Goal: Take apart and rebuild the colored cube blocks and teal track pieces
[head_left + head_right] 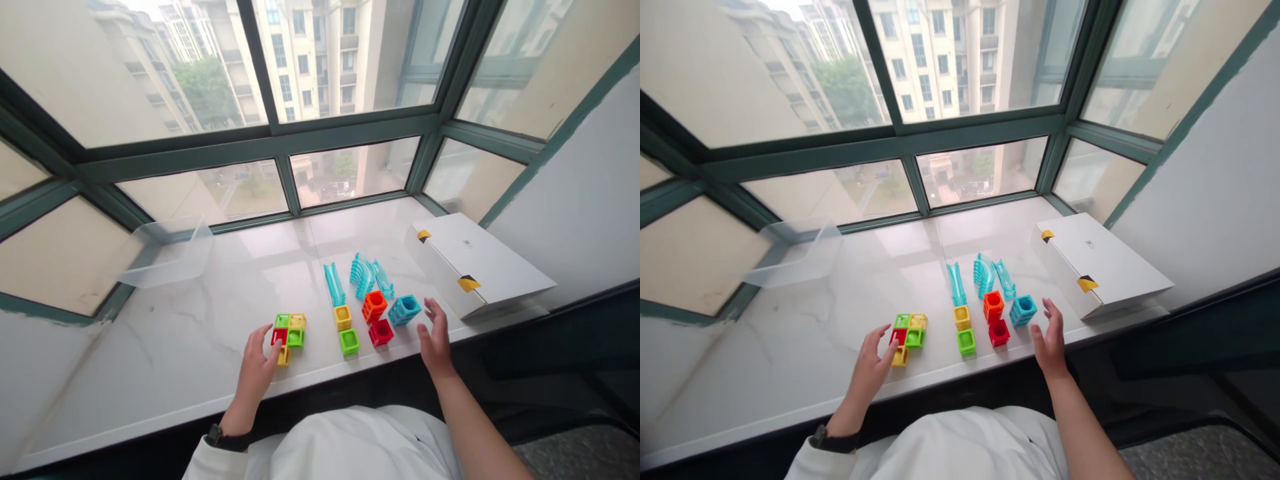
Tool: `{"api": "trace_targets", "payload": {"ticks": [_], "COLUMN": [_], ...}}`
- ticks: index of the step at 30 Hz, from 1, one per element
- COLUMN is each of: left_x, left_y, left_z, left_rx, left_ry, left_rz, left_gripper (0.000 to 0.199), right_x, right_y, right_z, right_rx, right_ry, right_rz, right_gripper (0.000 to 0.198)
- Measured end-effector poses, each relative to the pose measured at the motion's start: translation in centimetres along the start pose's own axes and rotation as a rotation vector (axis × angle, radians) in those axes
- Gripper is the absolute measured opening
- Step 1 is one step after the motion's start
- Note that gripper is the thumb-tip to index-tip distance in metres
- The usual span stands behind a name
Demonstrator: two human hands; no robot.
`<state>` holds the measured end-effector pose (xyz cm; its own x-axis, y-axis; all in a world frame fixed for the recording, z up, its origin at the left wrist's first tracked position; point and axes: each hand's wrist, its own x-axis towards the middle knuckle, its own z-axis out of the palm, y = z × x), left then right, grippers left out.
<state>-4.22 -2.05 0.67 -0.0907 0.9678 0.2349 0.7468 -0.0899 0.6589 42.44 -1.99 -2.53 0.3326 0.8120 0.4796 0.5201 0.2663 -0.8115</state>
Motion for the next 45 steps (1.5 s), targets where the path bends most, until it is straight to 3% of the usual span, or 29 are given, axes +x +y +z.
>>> {"api": "trace_targets", "payload": {"ticks": [5, 9, 11, 13, 16, 20, 23, 25, 32, 35, 41, 45], "left_x": [-1.3, -1.9, -2.3, -2.6, -3.3, -3.9, -4.0, -3.9, -3.8, -3.7, -3.1, -2.6], "left_y": [-0.5, -1.0, -1.2, -1.3, -1.4, -1.4, -1.4, -1.6, -2.6, -2.2, 1.7, 4.8], "left_z": [2.6, 4.3, 4.7, 4.5, 3.6, 2.0, 1.1, 0.6, -1.5, -2.3, -3.9, -5.6], "left_rx": [0.005, -0.053, -0.083, -0.084, -0.051, -0.043, -0.087, -0.115, -0.334, -0.497, -0.840, -1.005], "left_ry": [-0.040, -0.065, -0.085, -0.077, -0.036, -0.058, -0.123, -0.135, -0.156, -0.106, -0.033, -0.046], "left_rz": [0.027, 0.024, 0.049, 0.055, 0.022, -0.058, -0.093, -0.107, -0.245, -0.311, -0.330, -0.284], "left_gripper": [0.060, 0.061, 0.063, 0.066, 0.069, 0.055, 0.041, 0.040, 0.049, 0.056, 0.058, 0.054], "right_x": [2.0, 2.9, 2.4, 1.3, -1.2, -4.8, -6.6, -7.3, -8.1, -7.8, -6.5, -5.7], "right_y": [-5.8, -11.9, -15.1, -18.0, -20.9, -20.8, -19.1, -18.1, -17.1, -17.3, -18.4, -19.3], "right_z": [-0.8, 0.5, 1.9, 3.9, 8.2, 15.2, 19.0, 20.2, 20.5, 20.6, 20.4, 19.3], "right_rx": [-0.032, 0.111, 0.173, 0.158, 0.132, -0.051, -0.301, -0.408, -0.499, -0.492, -0.438, -0.288], "right_ry": [0.243, 0.250, 0.154, -0.027, -0.361, -0.777, -0.954, -1.016, -1.058, -1.076, -1.073, -0.977], "right_rz": [-0.139, -0.237, -0.263, -0.308, -0.395, -0.410, -0.370, -0.341, -0.337, -0.325, -0.259, -0.237], "right_gripper": [0.063, 0.049, 0.038, 0.027, 0.033, 0.056, 0.069, 0.071, 0.078, 0.078, 0.076, 0.062]}}
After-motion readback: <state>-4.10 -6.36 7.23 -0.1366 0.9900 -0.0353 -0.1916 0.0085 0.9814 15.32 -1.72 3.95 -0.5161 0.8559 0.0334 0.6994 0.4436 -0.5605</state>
